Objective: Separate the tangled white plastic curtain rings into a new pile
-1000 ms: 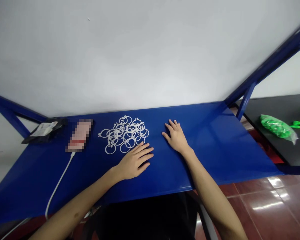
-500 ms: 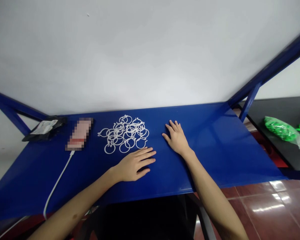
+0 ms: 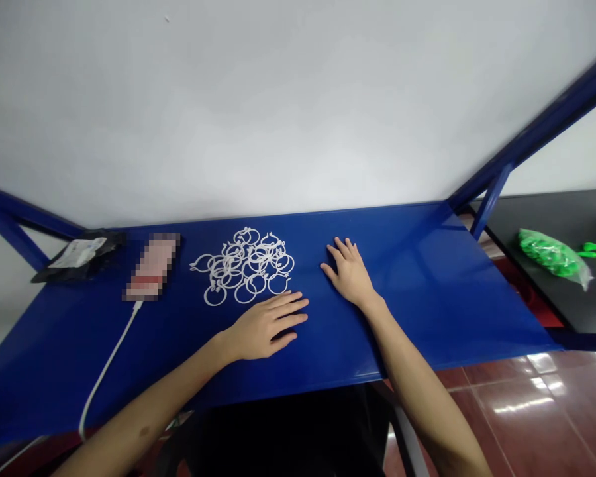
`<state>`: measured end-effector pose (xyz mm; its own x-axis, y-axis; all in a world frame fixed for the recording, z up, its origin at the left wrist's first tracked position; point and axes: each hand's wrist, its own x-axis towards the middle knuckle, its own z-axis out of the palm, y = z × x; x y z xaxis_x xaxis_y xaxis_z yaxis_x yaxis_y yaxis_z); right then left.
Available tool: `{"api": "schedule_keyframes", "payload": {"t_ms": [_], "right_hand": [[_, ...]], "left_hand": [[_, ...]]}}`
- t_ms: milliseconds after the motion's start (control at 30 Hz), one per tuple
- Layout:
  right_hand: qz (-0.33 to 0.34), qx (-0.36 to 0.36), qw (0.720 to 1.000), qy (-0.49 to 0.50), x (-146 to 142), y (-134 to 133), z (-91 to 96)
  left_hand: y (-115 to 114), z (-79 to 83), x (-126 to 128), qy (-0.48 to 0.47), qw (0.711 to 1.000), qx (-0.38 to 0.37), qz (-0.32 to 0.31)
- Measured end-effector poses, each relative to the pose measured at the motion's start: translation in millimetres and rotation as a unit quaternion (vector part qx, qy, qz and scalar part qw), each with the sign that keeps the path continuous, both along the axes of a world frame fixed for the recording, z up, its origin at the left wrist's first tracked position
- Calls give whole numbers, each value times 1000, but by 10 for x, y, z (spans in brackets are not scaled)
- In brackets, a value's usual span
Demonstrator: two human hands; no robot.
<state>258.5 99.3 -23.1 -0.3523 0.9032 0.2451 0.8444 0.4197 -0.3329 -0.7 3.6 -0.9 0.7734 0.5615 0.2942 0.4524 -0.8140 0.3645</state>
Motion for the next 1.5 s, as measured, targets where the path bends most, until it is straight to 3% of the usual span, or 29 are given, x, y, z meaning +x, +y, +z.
{"api": "schedule_keyframes", "payload": {"t_ms": [300, 533, 1500], "right_hand": [[-15, 3, 998, 58, -30, -17, 42], [0, 15, 1000, -12, -10, -11, 11], [1, 10, 1000, 4, -8, -12, 22]], "left_hand": [[6, 0, 2, -3, 1000, 0, 0], [12, -2, -1, -3, 1000, -12, -1], [4, -22, -2, -11, 1000, -7, -2]]}}
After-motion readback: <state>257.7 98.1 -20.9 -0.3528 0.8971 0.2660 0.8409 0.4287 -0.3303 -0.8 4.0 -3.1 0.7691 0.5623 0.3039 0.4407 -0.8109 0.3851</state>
